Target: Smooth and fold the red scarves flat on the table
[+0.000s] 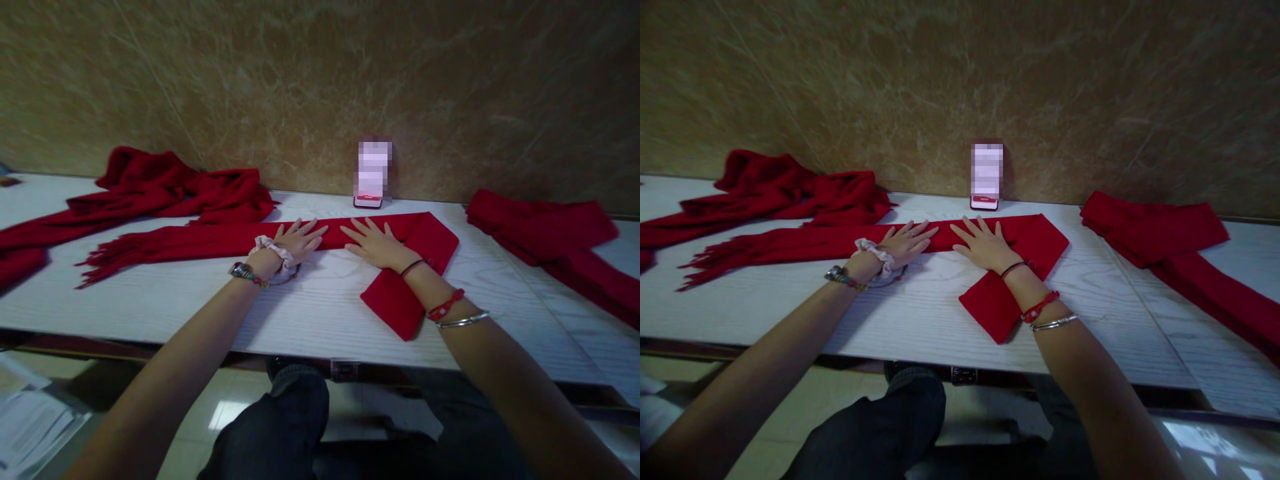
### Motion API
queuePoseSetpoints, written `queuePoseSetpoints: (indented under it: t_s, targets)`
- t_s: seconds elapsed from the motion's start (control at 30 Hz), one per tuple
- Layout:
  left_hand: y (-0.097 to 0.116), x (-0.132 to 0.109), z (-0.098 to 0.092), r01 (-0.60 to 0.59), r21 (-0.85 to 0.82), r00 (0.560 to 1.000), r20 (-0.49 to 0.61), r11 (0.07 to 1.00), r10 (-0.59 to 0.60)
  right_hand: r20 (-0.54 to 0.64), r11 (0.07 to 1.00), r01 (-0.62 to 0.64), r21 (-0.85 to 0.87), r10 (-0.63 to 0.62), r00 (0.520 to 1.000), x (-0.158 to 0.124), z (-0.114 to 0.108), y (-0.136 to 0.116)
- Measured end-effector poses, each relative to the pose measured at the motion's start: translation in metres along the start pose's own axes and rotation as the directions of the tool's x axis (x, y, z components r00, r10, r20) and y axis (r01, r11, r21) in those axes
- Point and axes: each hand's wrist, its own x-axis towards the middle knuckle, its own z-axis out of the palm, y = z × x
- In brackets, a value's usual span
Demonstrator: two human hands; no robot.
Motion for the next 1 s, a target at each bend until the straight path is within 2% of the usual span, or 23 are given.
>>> queuePoseSetpoints:
  t_s: [0.07,0.23,0.37,0.47,0.6,0.7,0.77,0.87,0.93,1.0]
  targets:
    - [0.001,-0.001,0.000,0.015,0.003,1.000,-0.001,1.000,-0.015,-0.017,1.000,0.009,-0.004,-0.009,1.000,0.000,0.000,0.000]
    - [-0.003,-0.002,0.004,0.045,0.030,0.998,-0.041,0.999,-0.044,0.071,1.000,0.002,0.000,-0.002,0.997,0.002,0.001,0.000]
    - [-0.019,-0.010,0.005,0.014,0.080,0.998,-0.063,0.997,-0.009,0.063,1.000,0.014,-0.025,-0.013,0.998,0.002,0.001,0.000]
    - [-0.050,-0.024,0.004,0.013,0.106,0.997,-0.071,0.994,-0.005,0.052,0.999,0.013,-0.039,-0.011,0.999,0.003,0.003,0.000]
    - [-0.115,-0.051,0.009,0.117,0.099,0.993,-0.045,0.988,-0.113,0.075,0.999,0.007,-0.033,-0.005,0.997,0.001,0.003,-0.001]
    - [-0.163,-0.073,0.018,0.167,0.097,0.983,-0.094,0.981,-0.158,0.133,0.999,-0.019,-0.033,0.023,0.991,0.000,-0.002,-0.004]
    - [-0.186,-0.086,0.023,0.176,0.071,0.977,-0.136,0.982,-0.165,0.190,0.998,-0.063,-0.028,0.067,0.980,0.001,-0.008,-0.010]
    - [-0.202,-0.096,0.028,0.202,0.028,0.956,-0.225,0.979,-0.191,0.278,0.995,-0.097,-0.028,0.100,0.955,0.009,-0.023,-0.031]
    - [-0.206,-0.098,0.027,0.222,0.008,0.943,-0.255,0.975,-0.212,0.283,1.000,-0.027,0.000,0.026,0.959,0.020,-0.032,-0.052]
    - [-0.206,-0.097,0.024,0.226,0.001,0.934,-0.283,0.974,-0.216,0.223,0.995,0.086,0.048,-0.095,0.970,0.036,-0.036,-0.077]
